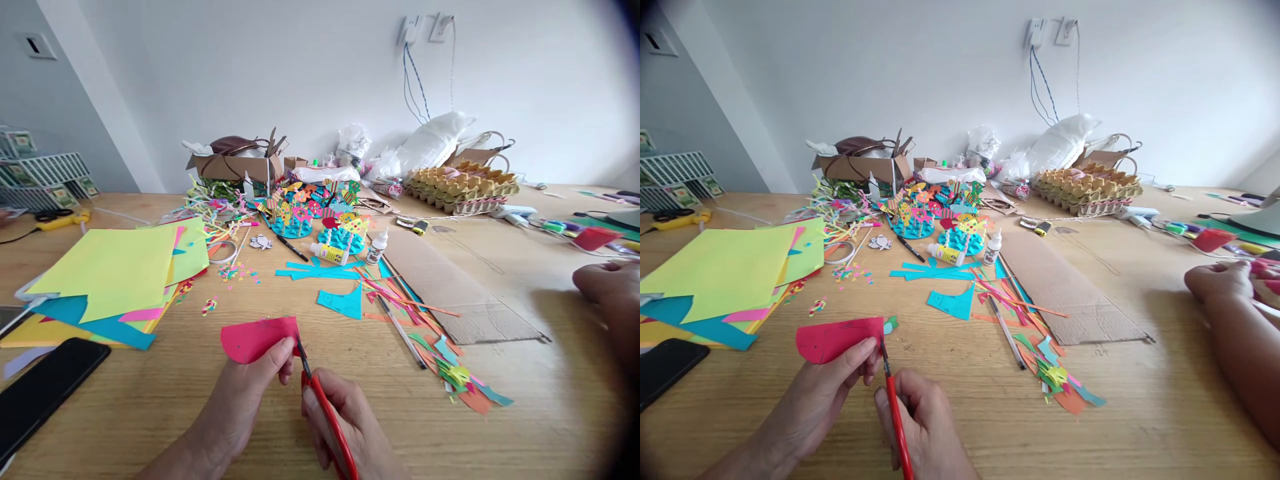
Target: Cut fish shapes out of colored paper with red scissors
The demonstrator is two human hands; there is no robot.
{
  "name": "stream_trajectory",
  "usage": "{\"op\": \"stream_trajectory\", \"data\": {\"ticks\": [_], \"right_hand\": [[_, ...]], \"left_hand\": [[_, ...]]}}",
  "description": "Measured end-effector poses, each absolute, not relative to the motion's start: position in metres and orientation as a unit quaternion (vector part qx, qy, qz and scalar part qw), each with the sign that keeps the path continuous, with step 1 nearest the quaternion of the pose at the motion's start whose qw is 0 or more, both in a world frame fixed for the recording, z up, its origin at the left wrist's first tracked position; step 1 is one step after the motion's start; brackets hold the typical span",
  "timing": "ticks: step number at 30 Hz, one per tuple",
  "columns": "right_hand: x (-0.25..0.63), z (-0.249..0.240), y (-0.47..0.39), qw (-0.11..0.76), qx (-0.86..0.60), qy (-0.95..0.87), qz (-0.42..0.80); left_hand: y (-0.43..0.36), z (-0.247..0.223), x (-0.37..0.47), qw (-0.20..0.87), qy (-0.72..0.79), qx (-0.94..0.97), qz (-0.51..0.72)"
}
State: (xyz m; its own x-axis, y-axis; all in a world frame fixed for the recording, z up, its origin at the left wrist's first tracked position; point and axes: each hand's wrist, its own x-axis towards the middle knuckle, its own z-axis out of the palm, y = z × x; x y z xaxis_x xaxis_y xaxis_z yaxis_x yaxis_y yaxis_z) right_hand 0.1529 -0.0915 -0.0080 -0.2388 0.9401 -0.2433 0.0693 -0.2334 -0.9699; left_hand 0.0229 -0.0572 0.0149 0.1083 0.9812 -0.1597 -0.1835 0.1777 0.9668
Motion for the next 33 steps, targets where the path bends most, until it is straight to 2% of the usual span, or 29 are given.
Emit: {"op": "stream_trajectory", "data": {"ticks": [22,33], "right_hand": [[0.1593,-0.0065,-0.0930,0.348,-0.463,-0.536,0.614],[0.1616,-0.0109,-0.0925,0.356,-0.483,-0.571,0.560]], "left_hand": [[-0.0608,0.0146,0.0250,0.630,0.438,0.426,0.479],[-0.0596,0.0170,0.0234,0.627,0.440,0.443,0.466]]}}
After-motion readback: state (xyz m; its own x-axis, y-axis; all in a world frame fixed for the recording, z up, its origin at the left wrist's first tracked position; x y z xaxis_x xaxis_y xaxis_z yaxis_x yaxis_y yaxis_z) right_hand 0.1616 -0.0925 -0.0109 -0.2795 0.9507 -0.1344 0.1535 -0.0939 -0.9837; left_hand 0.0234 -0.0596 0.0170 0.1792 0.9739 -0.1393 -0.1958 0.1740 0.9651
